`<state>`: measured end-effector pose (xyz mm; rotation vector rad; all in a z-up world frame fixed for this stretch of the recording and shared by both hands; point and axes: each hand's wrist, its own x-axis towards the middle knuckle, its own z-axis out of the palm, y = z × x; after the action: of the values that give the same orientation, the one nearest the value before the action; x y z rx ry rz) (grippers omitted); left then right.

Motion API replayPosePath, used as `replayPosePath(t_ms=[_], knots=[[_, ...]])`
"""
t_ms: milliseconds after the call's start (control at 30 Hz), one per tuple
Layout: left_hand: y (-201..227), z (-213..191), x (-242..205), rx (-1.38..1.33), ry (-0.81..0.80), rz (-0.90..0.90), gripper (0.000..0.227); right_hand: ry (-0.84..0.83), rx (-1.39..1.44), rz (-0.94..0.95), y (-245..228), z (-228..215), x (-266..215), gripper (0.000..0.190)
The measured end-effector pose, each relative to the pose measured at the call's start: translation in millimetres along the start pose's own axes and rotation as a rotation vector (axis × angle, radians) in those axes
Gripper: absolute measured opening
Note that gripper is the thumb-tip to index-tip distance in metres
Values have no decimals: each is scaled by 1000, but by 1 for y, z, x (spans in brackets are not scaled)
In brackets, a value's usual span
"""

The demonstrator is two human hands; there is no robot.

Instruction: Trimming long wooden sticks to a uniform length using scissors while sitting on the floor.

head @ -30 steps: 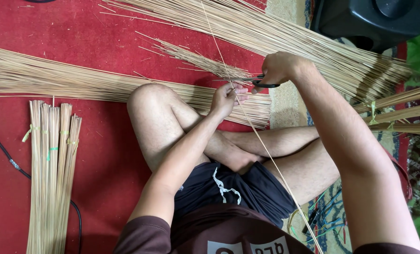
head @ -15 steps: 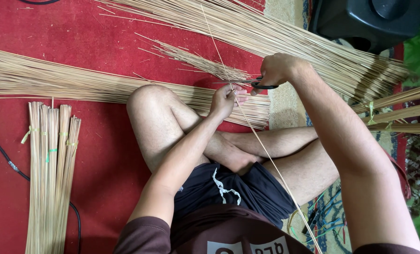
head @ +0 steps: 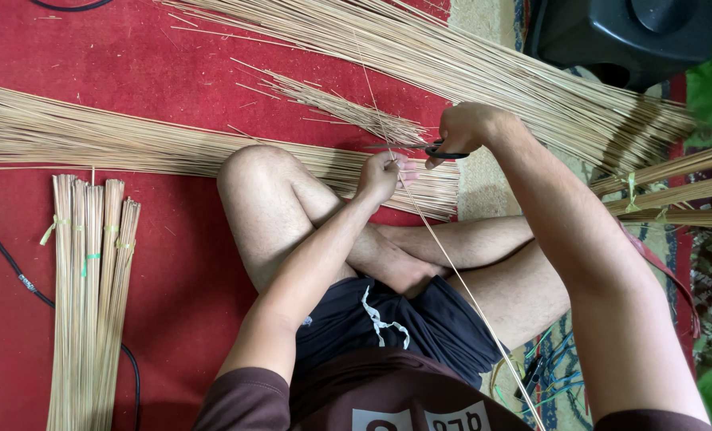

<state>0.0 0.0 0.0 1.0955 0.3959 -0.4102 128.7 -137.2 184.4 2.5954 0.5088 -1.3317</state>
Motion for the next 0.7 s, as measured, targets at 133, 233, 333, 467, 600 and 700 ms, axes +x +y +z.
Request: replayPosePath(t_ms=[133,233,333,467,600,700], knots=[[-3,0,2,-35,-12,-22,24,-8,3,-8,1,1,-5,63],[-2,2,2,32,10,-13,22,23,29,-21,3,6,-4,61],[-2,0,2,49,16,-1,21,70,58,-5,12,14,0,55],[3,-1,2,-98,16,29,22,297,157,38,58,40,29,50],[12,-6,1,-132,-24,83,25,389,210,64,110,85,51,41],[6,-9,6,-167,-49,84,25,419,212,152,133,128,66,39]])
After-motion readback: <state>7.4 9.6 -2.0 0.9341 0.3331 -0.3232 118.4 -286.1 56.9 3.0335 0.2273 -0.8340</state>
